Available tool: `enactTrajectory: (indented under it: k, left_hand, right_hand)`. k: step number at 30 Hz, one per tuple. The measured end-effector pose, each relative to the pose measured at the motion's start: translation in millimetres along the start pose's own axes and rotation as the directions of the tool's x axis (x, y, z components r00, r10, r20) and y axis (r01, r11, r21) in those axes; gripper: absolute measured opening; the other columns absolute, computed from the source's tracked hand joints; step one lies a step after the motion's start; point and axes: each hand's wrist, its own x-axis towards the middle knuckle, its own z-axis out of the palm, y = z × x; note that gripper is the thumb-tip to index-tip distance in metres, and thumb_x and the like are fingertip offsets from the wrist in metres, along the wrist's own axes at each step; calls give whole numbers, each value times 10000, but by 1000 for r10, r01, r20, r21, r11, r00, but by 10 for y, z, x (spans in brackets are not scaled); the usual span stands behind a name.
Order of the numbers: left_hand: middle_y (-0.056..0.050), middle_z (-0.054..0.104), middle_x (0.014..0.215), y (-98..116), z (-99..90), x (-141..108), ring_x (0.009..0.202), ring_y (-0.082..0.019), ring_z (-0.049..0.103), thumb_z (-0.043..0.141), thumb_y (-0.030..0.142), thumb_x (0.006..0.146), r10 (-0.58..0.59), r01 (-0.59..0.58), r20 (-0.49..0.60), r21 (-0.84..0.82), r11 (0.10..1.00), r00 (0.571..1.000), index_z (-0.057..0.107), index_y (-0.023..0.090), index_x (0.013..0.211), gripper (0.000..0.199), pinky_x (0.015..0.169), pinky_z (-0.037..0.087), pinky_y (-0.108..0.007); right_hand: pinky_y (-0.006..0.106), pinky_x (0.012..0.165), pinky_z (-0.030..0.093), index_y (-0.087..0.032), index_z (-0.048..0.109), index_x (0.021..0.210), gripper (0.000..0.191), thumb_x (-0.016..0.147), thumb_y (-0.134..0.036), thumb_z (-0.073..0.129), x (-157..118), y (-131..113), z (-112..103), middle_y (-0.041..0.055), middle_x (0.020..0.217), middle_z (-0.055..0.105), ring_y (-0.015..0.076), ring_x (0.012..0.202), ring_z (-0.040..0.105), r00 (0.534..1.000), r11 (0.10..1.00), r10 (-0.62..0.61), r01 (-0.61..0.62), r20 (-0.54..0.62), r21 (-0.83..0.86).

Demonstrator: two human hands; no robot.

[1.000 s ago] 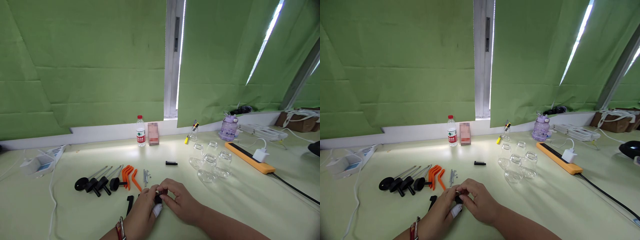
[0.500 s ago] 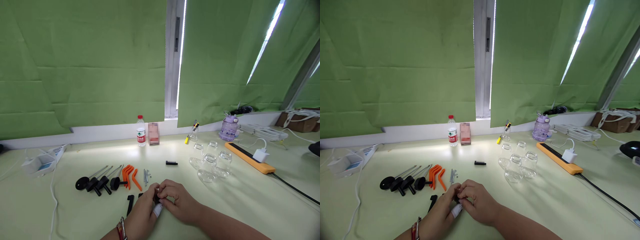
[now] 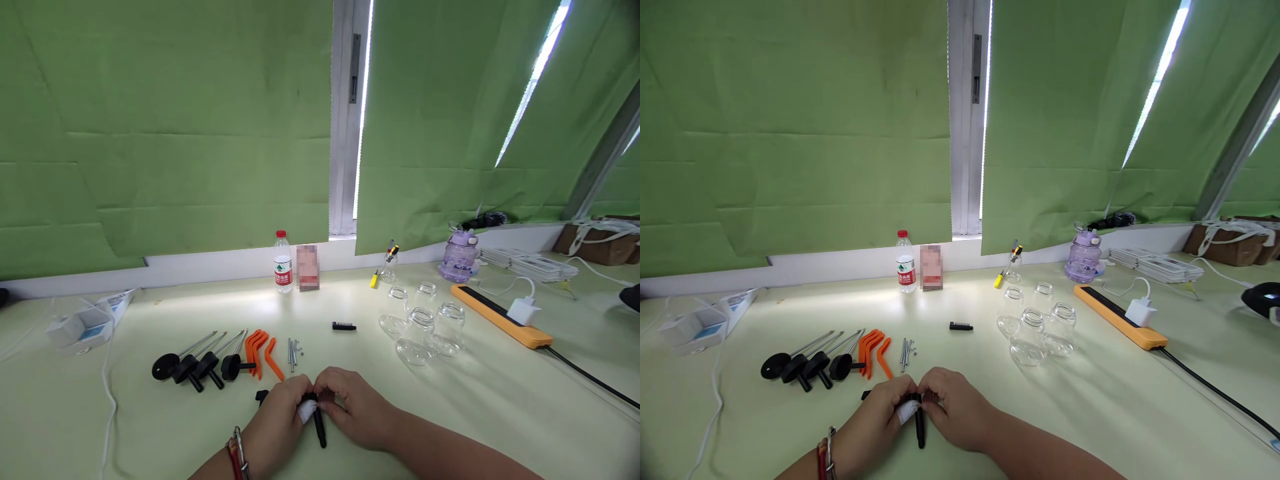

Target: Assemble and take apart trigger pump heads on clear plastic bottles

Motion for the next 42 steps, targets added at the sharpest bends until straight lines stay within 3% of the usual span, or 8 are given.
enactTrajectory:
  k: [5,10,13,18,35,42]
  left_hand:
    - [-38,625,844,-54,-32,20,794,-185,554,431,114,807,5,-7,14,182,983,1000,611,197,848,202,703,393,-269]
    - [-51,619,829,-60,-128,30,809,-202,542,432,69,774,-37,35,3,299,953,999,636,186,821,240,711,386,-289]
    - [-51,612,819,-90,-190,28,807,-200,537,429,46,753,-49,52,-17,297,953,999,640,181,804,255,711,385,-289]
    - [-50,597,805,-182,-259,23,799,-196,529,443,24,727,-69,70,-15,271,960,998,642,171,747,249,695,382,-281]
    - [-64,565,846,-174,-272,18,821,-199,531,400,19,758,-105,112,-39,331,937,994,597,169,761,247,709,389,-285]
    - [-87,568,901,-125,-291,4,874,-245,520,435,195,833,-111,137,-88,414,900,990,575,170,790,148,775,402,-357]
  right_hand:
    - [254,748,466,-212,595,931,227,740,-99,550,-17,19,16,25,950,594,145,823,569,999,1000,-28,28,36,-3]
    - [283,809,457,-227,657,1019,269,774,-161,567,-24,12,19,48,1034,601,168,891,579,981,991,-108,120,163,-66]
    - [350,906,410,-250,635,1113,339,780,-202,598,-23,-3,27,63,1087,597,203,974,552,967,978,-141,170,213,-121]
    - [407,920,381,-276,597,1183,354,833,-243,558,-23,9,54,81,1157,579,234,1038,515,956,955,-142,201,255,-219]
    - [431,990,301,-276,499,1267,393,879,-218,471,-24,28,89,42,1331,519,241,1172,433,932,921,-200,285,303,-267]
    - [415,1012,271,-289,454,1300,407,898,-225,438,-11,-12,56,4,1357,498,225,1201,401,922,920,-182,283,343,-273]
